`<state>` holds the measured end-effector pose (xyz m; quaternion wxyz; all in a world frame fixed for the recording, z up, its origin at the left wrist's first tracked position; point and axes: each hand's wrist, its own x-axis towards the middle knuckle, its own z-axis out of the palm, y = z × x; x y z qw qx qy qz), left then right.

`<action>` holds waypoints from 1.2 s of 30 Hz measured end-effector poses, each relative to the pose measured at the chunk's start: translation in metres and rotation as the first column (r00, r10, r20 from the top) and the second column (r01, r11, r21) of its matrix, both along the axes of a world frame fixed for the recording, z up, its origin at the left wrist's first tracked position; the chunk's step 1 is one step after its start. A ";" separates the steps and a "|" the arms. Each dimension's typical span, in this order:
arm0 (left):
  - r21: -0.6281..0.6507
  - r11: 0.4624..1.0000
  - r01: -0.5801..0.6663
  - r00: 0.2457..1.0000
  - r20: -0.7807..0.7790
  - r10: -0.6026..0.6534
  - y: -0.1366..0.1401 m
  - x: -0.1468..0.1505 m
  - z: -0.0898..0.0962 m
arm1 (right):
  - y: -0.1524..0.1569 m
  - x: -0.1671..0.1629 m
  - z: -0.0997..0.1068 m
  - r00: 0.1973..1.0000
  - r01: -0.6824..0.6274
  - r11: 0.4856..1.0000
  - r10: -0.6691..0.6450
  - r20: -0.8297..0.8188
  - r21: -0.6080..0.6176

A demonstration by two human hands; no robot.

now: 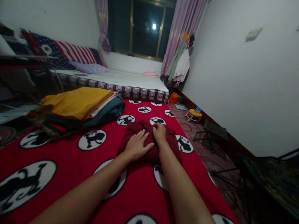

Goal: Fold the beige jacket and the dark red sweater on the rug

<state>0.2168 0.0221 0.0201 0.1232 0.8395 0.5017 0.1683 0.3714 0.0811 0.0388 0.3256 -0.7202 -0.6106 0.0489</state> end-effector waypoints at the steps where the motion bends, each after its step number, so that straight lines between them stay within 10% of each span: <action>1: -0.006 1.000 -0.018 1.000 -0.001 0.018 0.004 0.000 0.002 | 0.002 0.002 -0.008 0.999 0.022 1.000 -0.022 -0.025 -0.011; 9: 0.056 0.962 -0.268 0.960 -0.069 0.271 0.056 -0.003 0.009 | 0.002 0.009 -0.014 1.000 0.019 0.998 -0.020 -0.004 -0.066; 17: 0.103 0.952 -0.287 0.954 -0.063 0.294 0.057 0.000 0.003 | 0.020 -0.012 0.011 0.986 0.152 0.897 -0.109 0.127 -0.414; 27: 0.103 0.959 -0.264 0.961 -0.059 0.270 0.057 -0.001 0.002 | 0.012 -0.014 -0.006 0.967 0.253 0.954 -0.251 0.030 -0.162; 36: 0.171 0.950 -0.262 0.957 -0.079 0.279 0.054 -0.001 0.004 | 0.020 -0.017 -0.005 0.939 0.302 0.937 -0.260 0.224 -0.176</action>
